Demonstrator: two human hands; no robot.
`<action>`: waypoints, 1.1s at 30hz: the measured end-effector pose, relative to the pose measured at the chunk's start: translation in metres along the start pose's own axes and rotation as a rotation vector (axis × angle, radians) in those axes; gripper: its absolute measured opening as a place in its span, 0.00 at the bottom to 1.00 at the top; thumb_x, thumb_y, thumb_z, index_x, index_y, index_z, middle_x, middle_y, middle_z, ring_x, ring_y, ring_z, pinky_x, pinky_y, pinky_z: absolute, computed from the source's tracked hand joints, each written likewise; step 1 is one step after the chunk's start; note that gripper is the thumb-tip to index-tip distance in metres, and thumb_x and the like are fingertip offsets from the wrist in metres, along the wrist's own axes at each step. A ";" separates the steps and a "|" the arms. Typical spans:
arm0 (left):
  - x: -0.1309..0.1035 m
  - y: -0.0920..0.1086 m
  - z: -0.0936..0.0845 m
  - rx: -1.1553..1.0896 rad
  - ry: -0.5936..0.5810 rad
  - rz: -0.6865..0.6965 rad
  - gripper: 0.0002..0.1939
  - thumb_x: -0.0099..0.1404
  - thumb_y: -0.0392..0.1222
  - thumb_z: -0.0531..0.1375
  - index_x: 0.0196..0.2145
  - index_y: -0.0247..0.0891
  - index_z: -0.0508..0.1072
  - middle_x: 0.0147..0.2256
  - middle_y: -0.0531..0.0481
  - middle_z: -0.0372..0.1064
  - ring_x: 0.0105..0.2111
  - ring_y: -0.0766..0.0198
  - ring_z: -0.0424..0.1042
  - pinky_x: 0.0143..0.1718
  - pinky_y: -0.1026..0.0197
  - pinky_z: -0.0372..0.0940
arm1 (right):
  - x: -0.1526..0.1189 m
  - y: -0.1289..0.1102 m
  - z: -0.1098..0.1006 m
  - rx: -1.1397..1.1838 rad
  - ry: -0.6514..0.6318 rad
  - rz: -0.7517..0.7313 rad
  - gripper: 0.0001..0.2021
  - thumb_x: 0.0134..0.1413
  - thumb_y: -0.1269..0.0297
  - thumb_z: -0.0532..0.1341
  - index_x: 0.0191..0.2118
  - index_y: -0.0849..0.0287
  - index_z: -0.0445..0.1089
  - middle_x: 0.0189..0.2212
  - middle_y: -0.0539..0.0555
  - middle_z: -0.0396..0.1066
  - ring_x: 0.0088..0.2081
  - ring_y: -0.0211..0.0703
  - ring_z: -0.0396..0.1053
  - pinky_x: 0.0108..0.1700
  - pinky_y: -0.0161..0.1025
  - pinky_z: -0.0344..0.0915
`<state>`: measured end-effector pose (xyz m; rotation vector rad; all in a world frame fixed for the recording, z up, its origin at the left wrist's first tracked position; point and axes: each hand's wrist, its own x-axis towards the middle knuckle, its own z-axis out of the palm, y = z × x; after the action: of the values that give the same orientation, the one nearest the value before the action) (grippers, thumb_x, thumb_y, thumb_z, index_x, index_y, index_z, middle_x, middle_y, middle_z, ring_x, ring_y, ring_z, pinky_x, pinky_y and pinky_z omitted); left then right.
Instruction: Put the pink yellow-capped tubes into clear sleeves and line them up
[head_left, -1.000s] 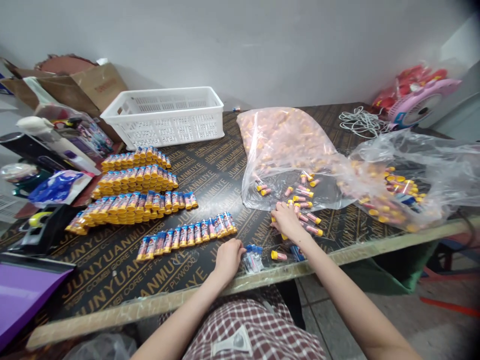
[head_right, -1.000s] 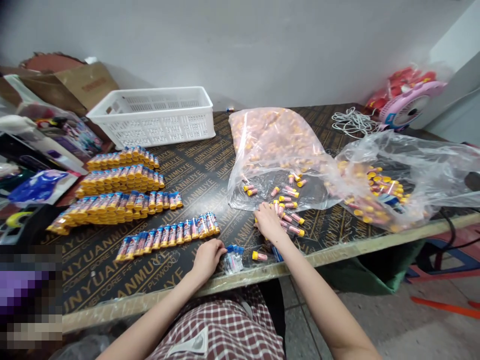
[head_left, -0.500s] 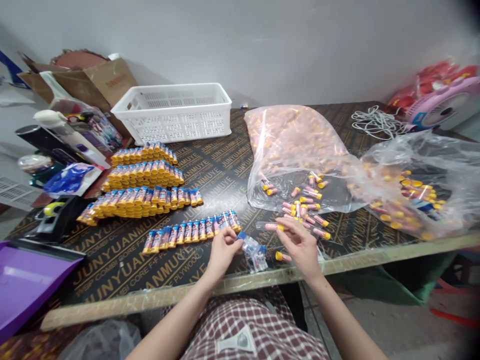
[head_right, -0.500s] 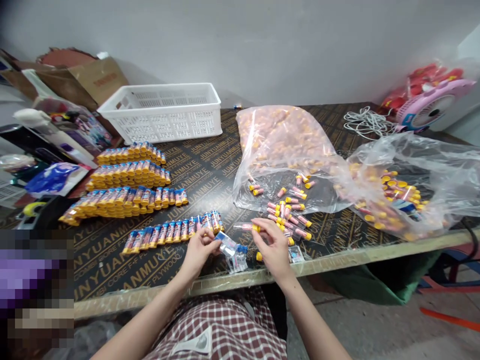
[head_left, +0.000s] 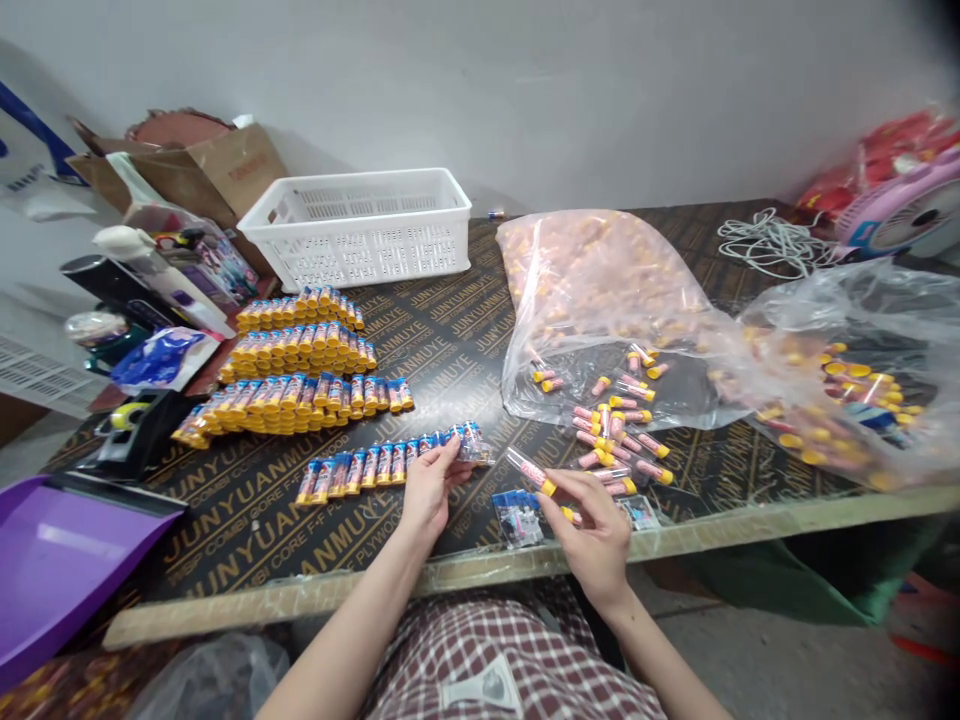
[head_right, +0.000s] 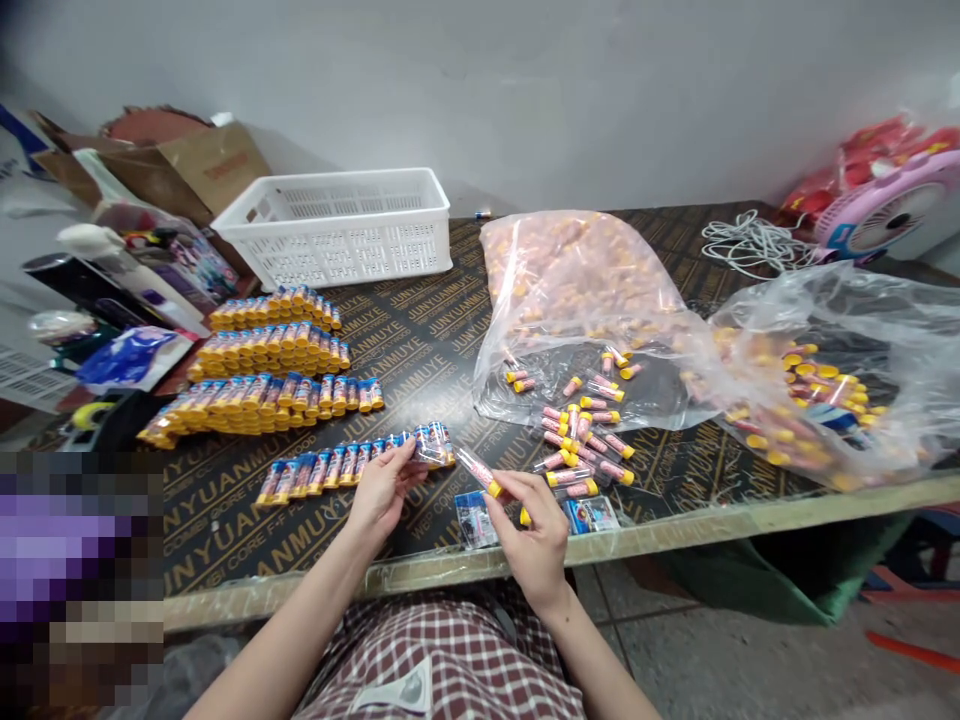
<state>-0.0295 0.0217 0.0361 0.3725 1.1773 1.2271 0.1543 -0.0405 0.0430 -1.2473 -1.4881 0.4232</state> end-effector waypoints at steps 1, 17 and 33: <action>-0.001 0.000 0.000 0.002 0.002 0.003 0.19 0.38 0.49 0.71 0.22 0.31 0.73 0.21 0.49 0.73 0.21 0.67 0.71 0.22 0.68 0.65 | 0.000 -0.001 0.001 -0.005 0.003 -0.021 0.14 0.50 0.74 0.62 0.43 0.55 0.71 0.37 0.54 0.70 0.38 0.43 0.69 0.39 0.41 0.68; -0.019 -0.002 0.010 0.099 -0.252 0.021 0.19 0.48 0.47 0.67 0.36 0.35 0.71 0.28 0.52 0.72 0.26 0.68 0.70 0.30 0.65 0.66 | -0.009 -0.002 0.016 0.085 -0.283 -0.018 0.19 0.54 0.75 0.55 0.49 0.49 0.69 0.41 0.54 0.68 0.43 0.43 0.69 0.45 0.42 0.68; -0.040 -0.010 0.009 0.244 -0.553 -0.255 0.20 0.46 0.44 0.69 0.36 0.29 0.75 0.29 0.45 0.72 0.26 0.67 0.70 0.28 0.66 0.62 | 0.001 0.008 0.011 0.305 -0.524 0.011 0.41 0.36 0.78 0.55 0.61 0.53 0.47 0.57 0.58 0.58 0.56 0.50 0.60 0.57 0.47 0.61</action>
<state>-0.0122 -0.0141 0.0515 0.6732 0.8575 0.6938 0.1487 -0.0324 0.0331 -0.9392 -1.7663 1.0033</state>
